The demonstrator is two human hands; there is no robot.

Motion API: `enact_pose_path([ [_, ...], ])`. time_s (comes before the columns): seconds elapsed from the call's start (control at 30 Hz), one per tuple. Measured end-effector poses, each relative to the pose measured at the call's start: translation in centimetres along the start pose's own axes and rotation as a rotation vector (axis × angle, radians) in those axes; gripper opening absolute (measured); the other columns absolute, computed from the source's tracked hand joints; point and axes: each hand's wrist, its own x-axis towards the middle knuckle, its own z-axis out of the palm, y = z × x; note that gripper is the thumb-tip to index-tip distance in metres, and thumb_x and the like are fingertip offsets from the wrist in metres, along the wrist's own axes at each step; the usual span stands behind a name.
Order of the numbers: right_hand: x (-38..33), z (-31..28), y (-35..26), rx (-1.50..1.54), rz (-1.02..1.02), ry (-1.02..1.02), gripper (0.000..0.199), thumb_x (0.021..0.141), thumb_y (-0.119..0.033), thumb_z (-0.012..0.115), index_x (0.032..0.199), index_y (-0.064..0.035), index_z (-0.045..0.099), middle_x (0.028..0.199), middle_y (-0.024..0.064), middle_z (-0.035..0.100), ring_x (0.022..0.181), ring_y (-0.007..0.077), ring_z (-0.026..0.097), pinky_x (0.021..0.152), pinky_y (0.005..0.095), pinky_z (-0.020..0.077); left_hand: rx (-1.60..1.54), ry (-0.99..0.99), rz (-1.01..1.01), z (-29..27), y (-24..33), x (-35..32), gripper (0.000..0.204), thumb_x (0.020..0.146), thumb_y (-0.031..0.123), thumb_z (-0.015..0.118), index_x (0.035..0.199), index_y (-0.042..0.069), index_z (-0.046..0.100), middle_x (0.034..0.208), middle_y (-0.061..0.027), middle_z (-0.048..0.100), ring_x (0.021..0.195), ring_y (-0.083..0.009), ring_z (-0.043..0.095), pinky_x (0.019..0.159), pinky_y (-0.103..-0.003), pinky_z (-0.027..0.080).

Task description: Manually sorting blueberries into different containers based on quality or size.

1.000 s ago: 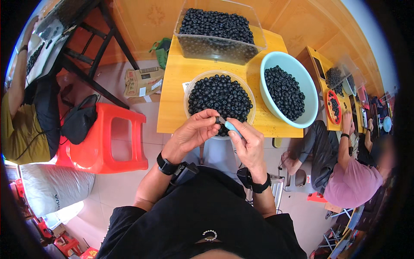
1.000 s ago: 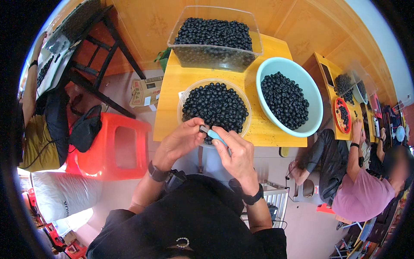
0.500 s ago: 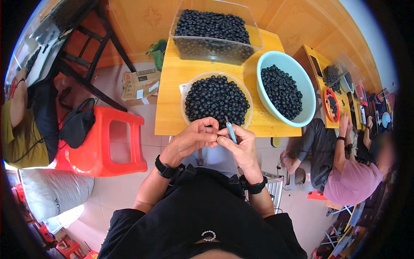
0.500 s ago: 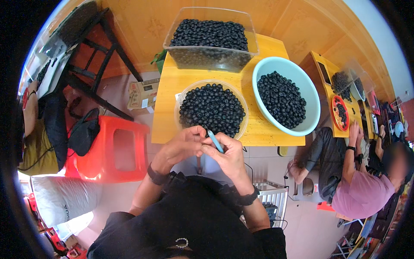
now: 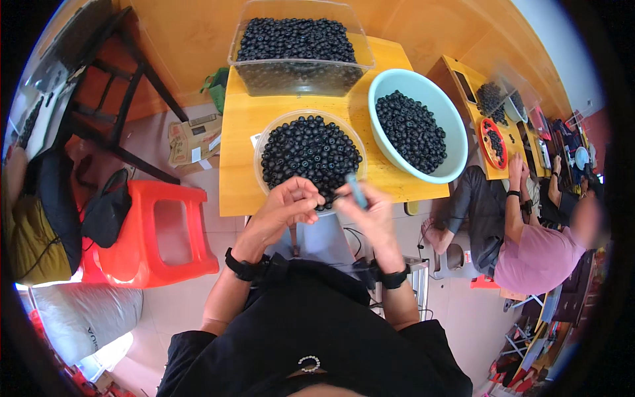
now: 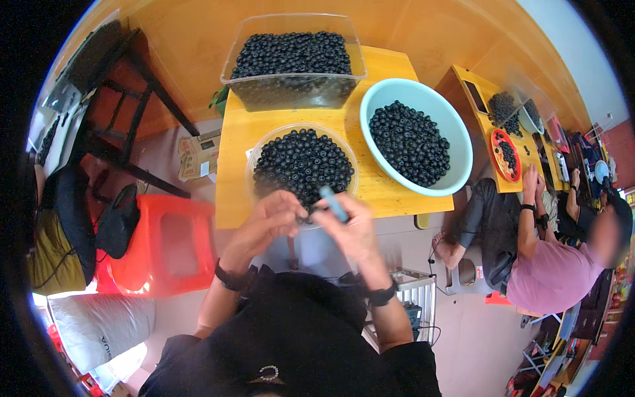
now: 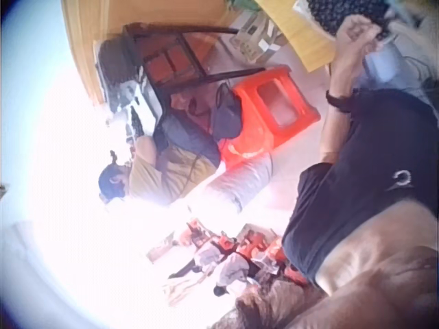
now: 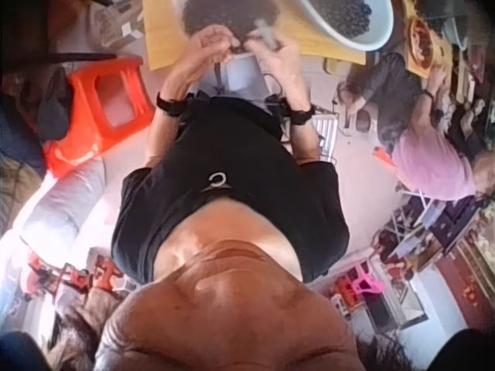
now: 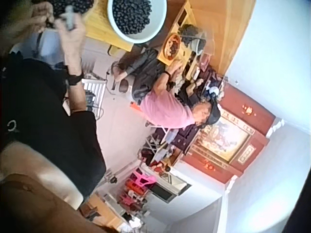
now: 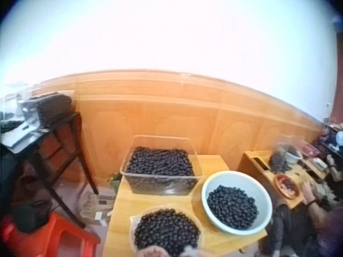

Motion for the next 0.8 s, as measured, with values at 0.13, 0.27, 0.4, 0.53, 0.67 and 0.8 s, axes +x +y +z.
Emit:
enact_pose_path([
  [0.13,3.1,-7.1,0.4,-0.294,-0.116,0.469,0.021,0.076,-0.01,0.069,0.096,-0.004,0.066,0.071,-0.0049,0.056,0.062,0.004,0.047,0.057,0.0205,0.04,0.239,0.233,0.106,-1.1,1.2,0.1,0.018,0.083,0.009,0.064,0.097,0.004,0.054,0.087,-0.0041,0.062,0.07,-0.01,0.061,0.063,-0.021,0.05],
  [0.27,3.2,-9.3,-0.2,-0.418,-0.131,0.658,0.034,0.078,-0.009,0.069,0.11,-0.001,0.061,0.072,-0.0044,0.051,0.064,0.004,0.044,0.057,0.0194,0.039,0.397,0.368,0.233,-2.4,1.5,-0.1,0.014,0.082,0.006,0.064,0.094,0.001,0.058,0.08,-0.0037,0.062,0.068,-0.0099,0.06,0.062,-0.021,0.05],
  [0.4,1.8,-8.2,2.5,-0.368,-0.071,0.555,0.021,0.079,-0.008,0.067,0.098,-0.0007,0.065,0.077,-0.0037,0.057,0.065,0.003,0.044,0.058,0.0179,0.0377,0.599,0.393,0.253,-2.6,0.5,1.2,0.013,0.077,0.0,0.064,0.09,-0.001,0.062,0.078,-0.004,0.063,0.068,-0.0097,0.06,0.061,-0.022,0.049],
  [0.53,0.9,-4.9,3.1,-0.412,0.065,0.473,0.016,0.08,-0.008,0.066,0.094,-0.0002,0.066,0.073,-0.0015,0.059,0.063,0.0041,0.047,0.058,0.0191,0.0389,0.988,0.395,0.335,-2.1,-1.3,2.8,0.013,0.072,0.001,0.067,0.085,0.003,0.064,0.076,-0.0039,0.063,0.063,-0.0124,0.059,0.061,-0.025,0.048],
  [0.67,0.7,-3.0,3.6,-0.318,0.014,0.407,0.015,0.081,-0.008,0.064,0.093,0.0005,0.066,0.068,-0.0013,0.055,0.06,0.0045,0.043,0.054,0.021,0.0359,1.285,0.374,0.456,0.0,-2.1,4.4,0.015,0.068,0.0,0.067,0.081,-0.001,0.06,0.078,-0.0146,0.054,0.075,-0.0327,0.057,0.067,-0.041,0.047],
  [0.8,0.6,-2.4,3.1,-0.338,-0.003,0.378,0.014,0.081,-0.01,0.065,0.092,-0.0011,0.066,0.06,-0.0077,0.045,0.054,0.0021,0.034,0.048,0.0195,0.0262,1.506,0.405,0.554,0.6,-3.1,4.8,0.014,0.068,-0.001,0.064,0.08,0.003,0.059,0.081,-0.0122,0.049,0.079,-0.0314,0.054,0.068,-0.041,0.045],
])
